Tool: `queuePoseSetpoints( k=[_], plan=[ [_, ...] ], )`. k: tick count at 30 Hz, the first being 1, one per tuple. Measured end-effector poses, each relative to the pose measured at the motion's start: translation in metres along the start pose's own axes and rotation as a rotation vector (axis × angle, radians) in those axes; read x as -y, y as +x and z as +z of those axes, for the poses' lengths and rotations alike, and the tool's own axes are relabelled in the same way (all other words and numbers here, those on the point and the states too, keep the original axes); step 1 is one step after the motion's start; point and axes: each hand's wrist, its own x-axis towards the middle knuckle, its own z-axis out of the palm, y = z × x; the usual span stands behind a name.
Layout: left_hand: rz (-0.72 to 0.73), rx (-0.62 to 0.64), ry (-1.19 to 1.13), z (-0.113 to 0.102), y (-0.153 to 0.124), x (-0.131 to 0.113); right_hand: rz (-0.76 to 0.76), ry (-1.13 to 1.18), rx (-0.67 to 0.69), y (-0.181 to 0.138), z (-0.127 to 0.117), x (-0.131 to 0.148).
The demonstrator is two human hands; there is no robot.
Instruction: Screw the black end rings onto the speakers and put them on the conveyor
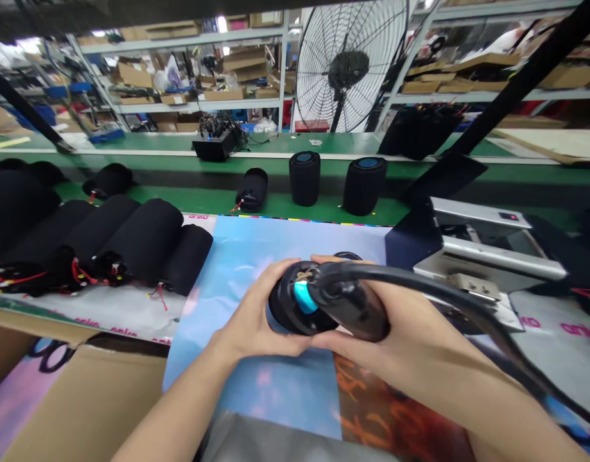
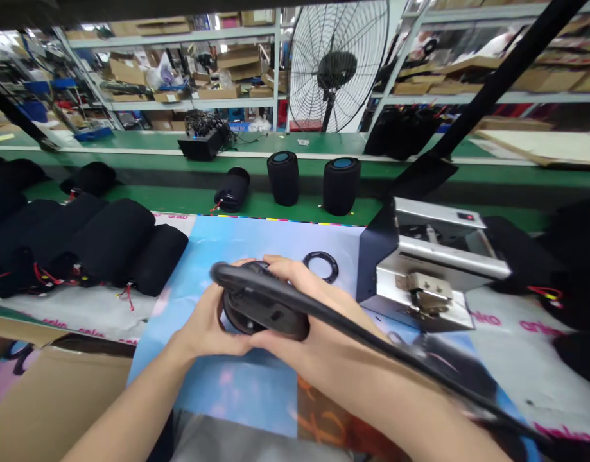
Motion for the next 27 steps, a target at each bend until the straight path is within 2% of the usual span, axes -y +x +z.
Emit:
queuePoseSetpoints(
  k=[3,5,9,12,16,19,23,27],
  plan=[
    [-0.146,0.002,-0.143,0.004,0.0,-0.005,0.003,-0.035,0.09,0.01,-0.001,0.004],
    [-0.174,0.01,-0.18,0.005,0.002,-0.008,0.069,0.002,0.094,0.012,-0.004,0.002],
    [-0.153,0.057,-0.149,0.003,0.01,-0.009,0.195,0.112,0.013,0.008,-0.01,-0.009],
    [-0.12,0.076,-0.156,-0.001,0.015,-0.006,0.147,0.119,0.016,0.009,-0.01,-0.013],
    [-0.095,0.115,-0.191,-0.003,0.02,-0.003,0.116,0.075,0.003,0.012,-0.009,-0.005],
    [-0.135,0.101,-0.2,-0.001,0.022,-0.004,0.14,0.041,-0.08,0.007,-0.004,0.003],
    [-0.122,0.095,-0.242,0.003,0.022,-0.005,0.081,-0.019,-0.198,-0.005,0.007,0.006],
    [-0.07,0.058,-0.235,0.005,0.022,-0.005,0.096,-0.056,-0.208,-0.005,0.01,0.005]
  ],
)
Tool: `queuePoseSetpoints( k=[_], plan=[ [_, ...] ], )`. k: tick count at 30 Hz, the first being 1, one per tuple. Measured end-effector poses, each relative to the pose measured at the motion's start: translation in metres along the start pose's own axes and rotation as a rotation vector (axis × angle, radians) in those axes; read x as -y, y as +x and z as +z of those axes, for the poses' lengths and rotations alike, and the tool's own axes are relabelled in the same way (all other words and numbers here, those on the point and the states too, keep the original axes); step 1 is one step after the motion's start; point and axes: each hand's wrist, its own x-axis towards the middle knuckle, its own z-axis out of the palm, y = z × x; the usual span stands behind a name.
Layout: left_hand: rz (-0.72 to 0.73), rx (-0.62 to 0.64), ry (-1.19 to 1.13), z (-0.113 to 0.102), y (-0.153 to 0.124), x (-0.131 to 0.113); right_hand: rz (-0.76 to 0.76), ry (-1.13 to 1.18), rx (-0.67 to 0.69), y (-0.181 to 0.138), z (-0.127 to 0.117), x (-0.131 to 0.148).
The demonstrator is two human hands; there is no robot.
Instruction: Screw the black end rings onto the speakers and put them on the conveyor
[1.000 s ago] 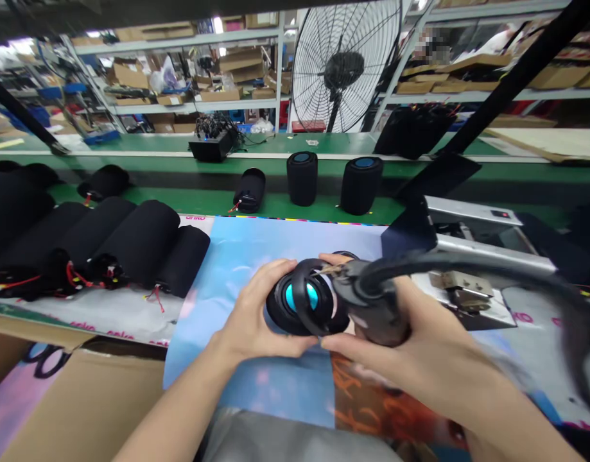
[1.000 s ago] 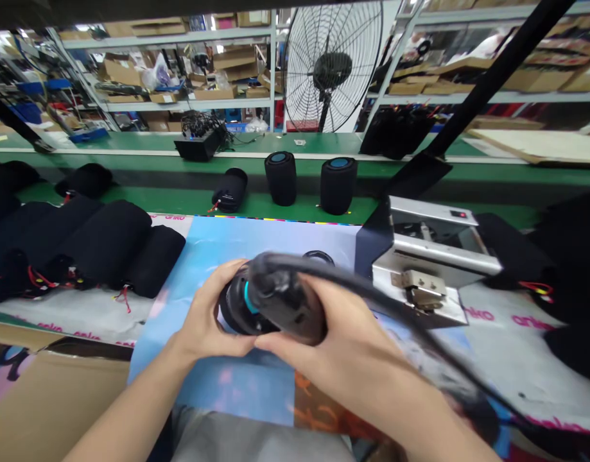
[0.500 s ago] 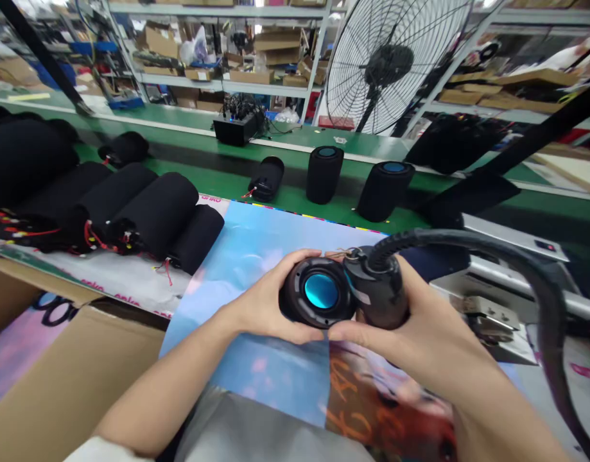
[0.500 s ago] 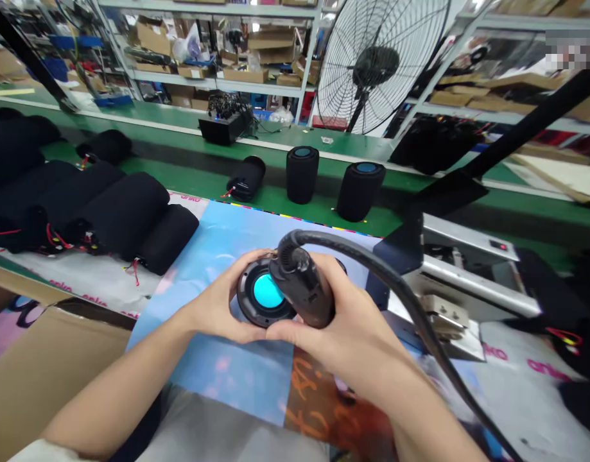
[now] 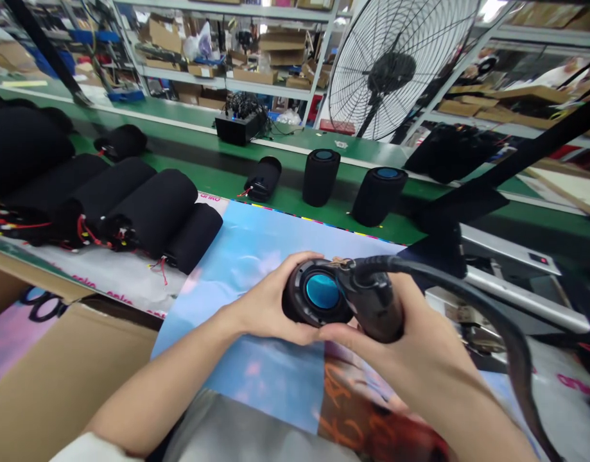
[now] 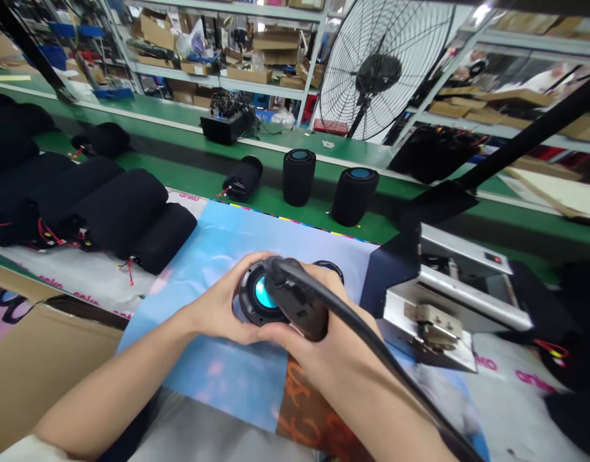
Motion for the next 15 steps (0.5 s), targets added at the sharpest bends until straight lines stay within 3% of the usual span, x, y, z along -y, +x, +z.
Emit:
queuePoseSetpoints(
  k=[5,9,15],
  plan=[
    [-0.052,-0.004,-0.005,0.001,-0.002,-0.001,0.042,0.022,0.018,0.003,0.0,-0.003],
    [-0.16,-0.078,-0.068,0.009,-0.006,0.0,0.01,-0.012,0.044,0.001,0.0,-0.004],
    [-0.165,-0.039,0.006,0.006,-0.007,0.001,-0.041,-0.082,0.249,0.009,-0.016,0.001]
  ],
)
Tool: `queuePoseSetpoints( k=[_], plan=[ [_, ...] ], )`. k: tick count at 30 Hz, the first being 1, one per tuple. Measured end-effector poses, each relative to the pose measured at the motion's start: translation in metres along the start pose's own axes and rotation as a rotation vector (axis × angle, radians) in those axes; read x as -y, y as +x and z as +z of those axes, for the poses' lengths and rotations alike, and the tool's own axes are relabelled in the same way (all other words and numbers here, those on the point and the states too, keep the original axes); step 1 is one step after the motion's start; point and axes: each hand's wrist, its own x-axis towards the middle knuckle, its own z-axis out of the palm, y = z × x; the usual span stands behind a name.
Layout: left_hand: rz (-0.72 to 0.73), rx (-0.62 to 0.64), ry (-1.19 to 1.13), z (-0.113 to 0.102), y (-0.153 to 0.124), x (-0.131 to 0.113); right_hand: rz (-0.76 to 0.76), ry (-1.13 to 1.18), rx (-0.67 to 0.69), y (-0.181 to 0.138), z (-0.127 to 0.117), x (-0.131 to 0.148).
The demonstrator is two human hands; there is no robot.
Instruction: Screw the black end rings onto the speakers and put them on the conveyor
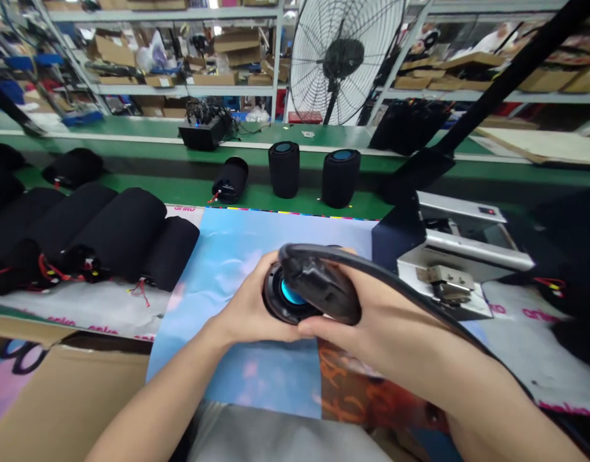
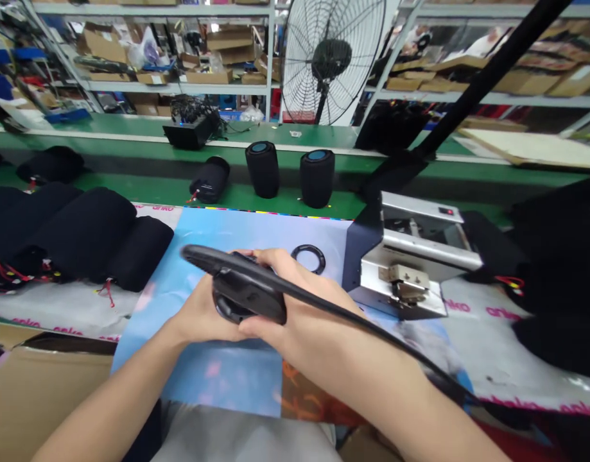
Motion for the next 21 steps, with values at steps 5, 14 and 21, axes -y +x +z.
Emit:
queuePoseSetpoints(
  k=[5,14,21],
  plan=[
    [0.083,-0.131,0.118,0.0,-0.002,0.0,0.012,0.081,-0.027,0.008,0.0,0.001],
    [0.097,-0.305,0.326,0.011,-0.004,-0.014,-0.075,0.852,-0.64,-0.019,-0.051,-0.018],
    [0.199,-0.044,0.256,0.05,0.033,-0.013,-0.546,0.823,-1.307,-0.008,-0.099,-0.05]
  ],
)
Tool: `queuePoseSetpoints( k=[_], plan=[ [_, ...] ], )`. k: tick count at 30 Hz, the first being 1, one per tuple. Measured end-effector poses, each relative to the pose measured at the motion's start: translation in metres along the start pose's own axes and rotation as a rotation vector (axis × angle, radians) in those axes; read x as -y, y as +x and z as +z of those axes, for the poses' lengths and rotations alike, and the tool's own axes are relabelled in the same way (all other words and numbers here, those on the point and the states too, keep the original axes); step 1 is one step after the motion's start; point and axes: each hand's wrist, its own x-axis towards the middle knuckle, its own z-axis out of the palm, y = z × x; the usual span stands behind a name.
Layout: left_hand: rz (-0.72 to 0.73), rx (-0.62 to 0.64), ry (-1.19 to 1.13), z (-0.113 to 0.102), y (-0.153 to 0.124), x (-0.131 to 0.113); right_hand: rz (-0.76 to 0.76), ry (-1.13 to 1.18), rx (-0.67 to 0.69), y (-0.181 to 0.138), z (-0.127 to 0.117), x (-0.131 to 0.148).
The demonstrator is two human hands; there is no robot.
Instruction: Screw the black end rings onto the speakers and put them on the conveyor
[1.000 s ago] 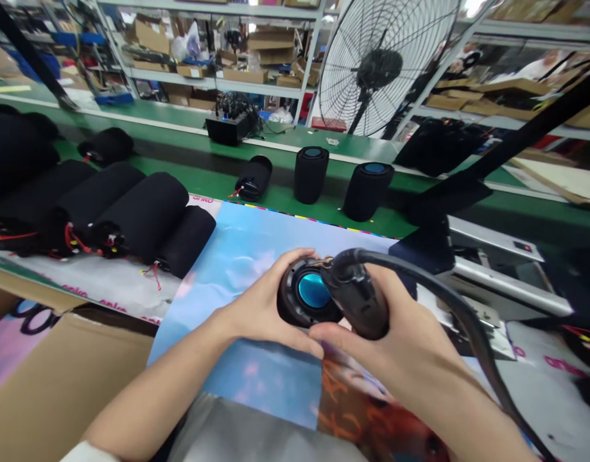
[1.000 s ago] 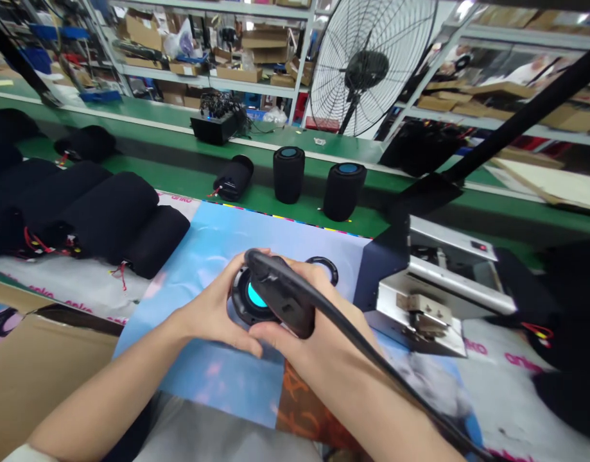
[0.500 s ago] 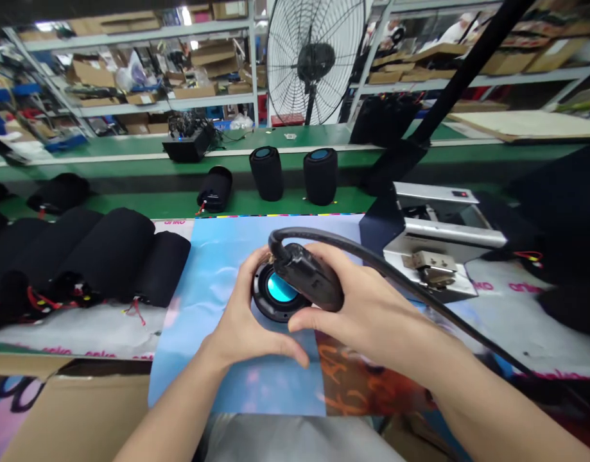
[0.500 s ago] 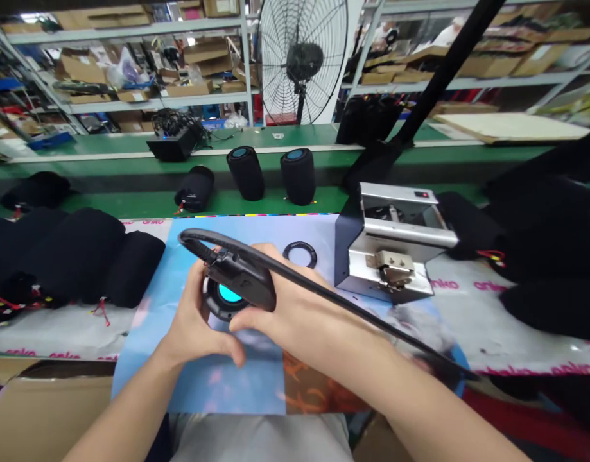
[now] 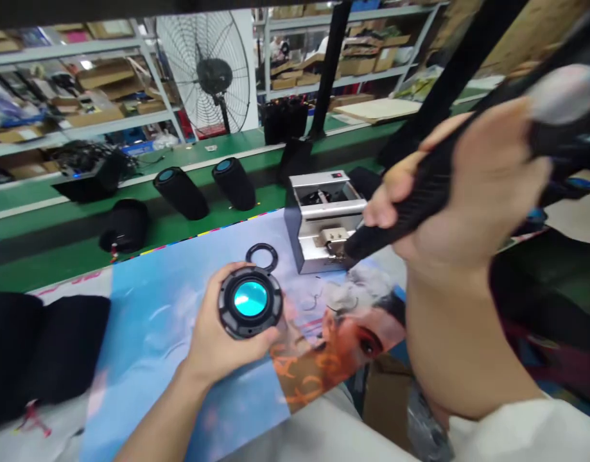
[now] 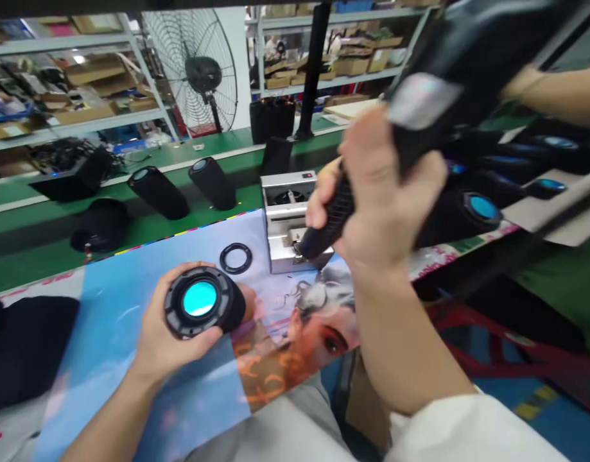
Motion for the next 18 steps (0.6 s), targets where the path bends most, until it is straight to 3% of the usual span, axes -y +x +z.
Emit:
queuePoseSetpoints(
  k=[3,6,14,18],
  plan=[
    [-0.06,0.148,-0.103,0.033,0.019,-0.011,-0.003,-0.06,0.106,0.006,-0.005,-0.02],
    [-0.115,0.224,-0.152,0.051,0.029,-0.018,0.036,-0.078,0.136,0.007,-0.01,-0.031],
    [-0.07,0.205,-0.133,0.051,0.03,-0.015,0.171,-0.109,0.214,0.007,-0.016,-0.039],
    [-0.08,0.205,-0.147,0.053,0.03,-0.016,0.26,-0.055,0.243,0.008,-0.02,-0.026]
  ],
)
